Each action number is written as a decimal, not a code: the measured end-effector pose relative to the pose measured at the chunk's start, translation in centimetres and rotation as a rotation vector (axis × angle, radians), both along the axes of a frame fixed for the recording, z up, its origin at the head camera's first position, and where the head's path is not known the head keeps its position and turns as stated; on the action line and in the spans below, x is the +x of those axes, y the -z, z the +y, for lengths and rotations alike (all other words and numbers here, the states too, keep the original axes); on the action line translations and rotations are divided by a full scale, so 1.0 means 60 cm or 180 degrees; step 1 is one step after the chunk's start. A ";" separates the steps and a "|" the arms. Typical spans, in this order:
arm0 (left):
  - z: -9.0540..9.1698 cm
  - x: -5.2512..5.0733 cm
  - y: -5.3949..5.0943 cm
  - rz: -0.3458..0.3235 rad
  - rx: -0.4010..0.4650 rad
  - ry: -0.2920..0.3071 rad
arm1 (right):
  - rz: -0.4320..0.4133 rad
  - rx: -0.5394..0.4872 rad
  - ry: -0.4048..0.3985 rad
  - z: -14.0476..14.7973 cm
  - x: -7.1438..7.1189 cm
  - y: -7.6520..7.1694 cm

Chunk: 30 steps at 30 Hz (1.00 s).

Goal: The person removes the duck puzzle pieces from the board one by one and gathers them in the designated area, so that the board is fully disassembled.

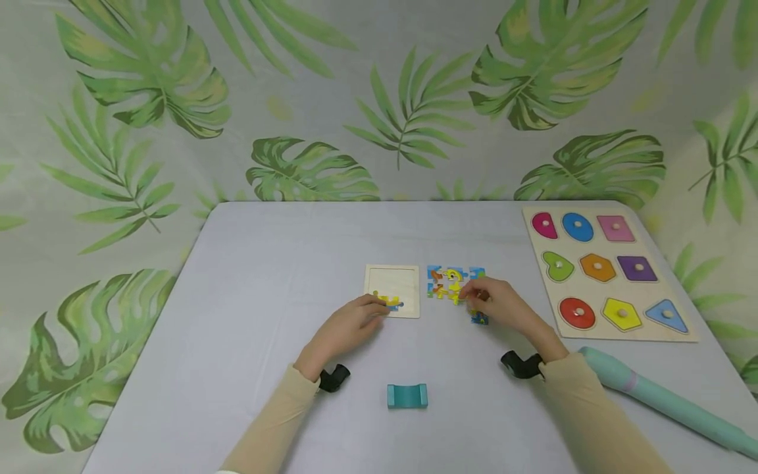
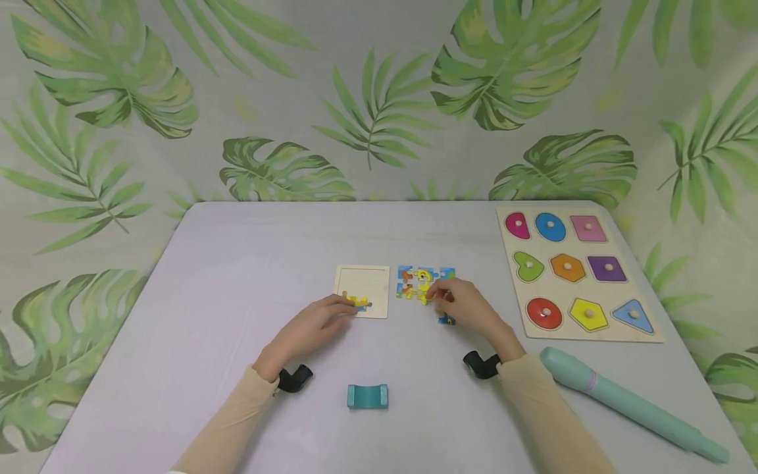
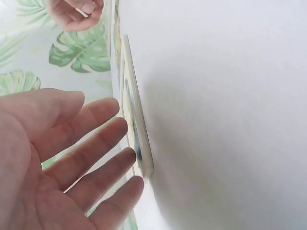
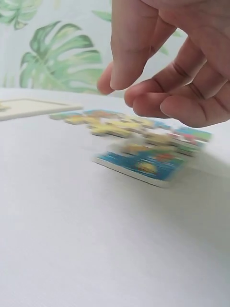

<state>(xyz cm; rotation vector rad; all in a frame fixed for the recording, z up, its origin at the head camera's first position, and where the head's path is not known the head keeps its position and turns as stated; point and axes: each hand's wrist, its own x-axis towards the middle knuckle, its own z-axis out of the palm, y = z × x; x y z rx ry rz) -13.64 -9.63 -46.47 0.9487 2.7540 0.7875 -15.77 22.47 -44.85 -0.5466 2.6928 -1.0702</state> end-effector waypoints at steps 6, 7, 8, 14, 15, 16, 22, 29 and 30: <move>-0.019 -0.001 -0.002 -0.0009 -0.0038 -0.0075 | -0.0050 -0.0212 -0.0294 -0.067 -0.012 0.003; -0.021 -0.001 -0.001 -0.0019 -0.0053 -0.0086 | -0.0035 -0.0238 -0.0349 -0.079 -0.015 0.004; -0.023 -0.002 0.000 -0.0033 -0.0070 -0.0088 | -0.0016 -0.0279 -0.0398 -0.090 -0.018 0.005; -0.030 -0.002 0.005 -0.0134 0.0018 -0.0071 | 0.0023 -0.0451 -0.0636 -0.147 -0.037 0.011; -0.030 -0.002 0.006 -0.0137 0.0034 -0.0069 | -0.0004 -0.0452 -0.0654 -0.154 -0.039 0.012; -0.030 -0.002 0.006 -0.0139 0.0047 -0.0061 | -0.0047 -0.0446 -0.0659 -0.160 -0.041 0.012; -0.030 -0.001 0.007 -0.0149 0.0061 -0.0060 | -0.0127 -0.0282 -0.0647 -0.182 -0.045 0.019; -0.029 0.000 0.004 -0.0131 0.0105 -0.0101 | -0.0125 -0.0431 -0.0526 -0.193 -0.049 0.025; -0.029 0.000 0.004 -0.0135 0.0104 -0.0108 | -0.0103 -0.0437 -0.0529 -0.194 -0.050 0.026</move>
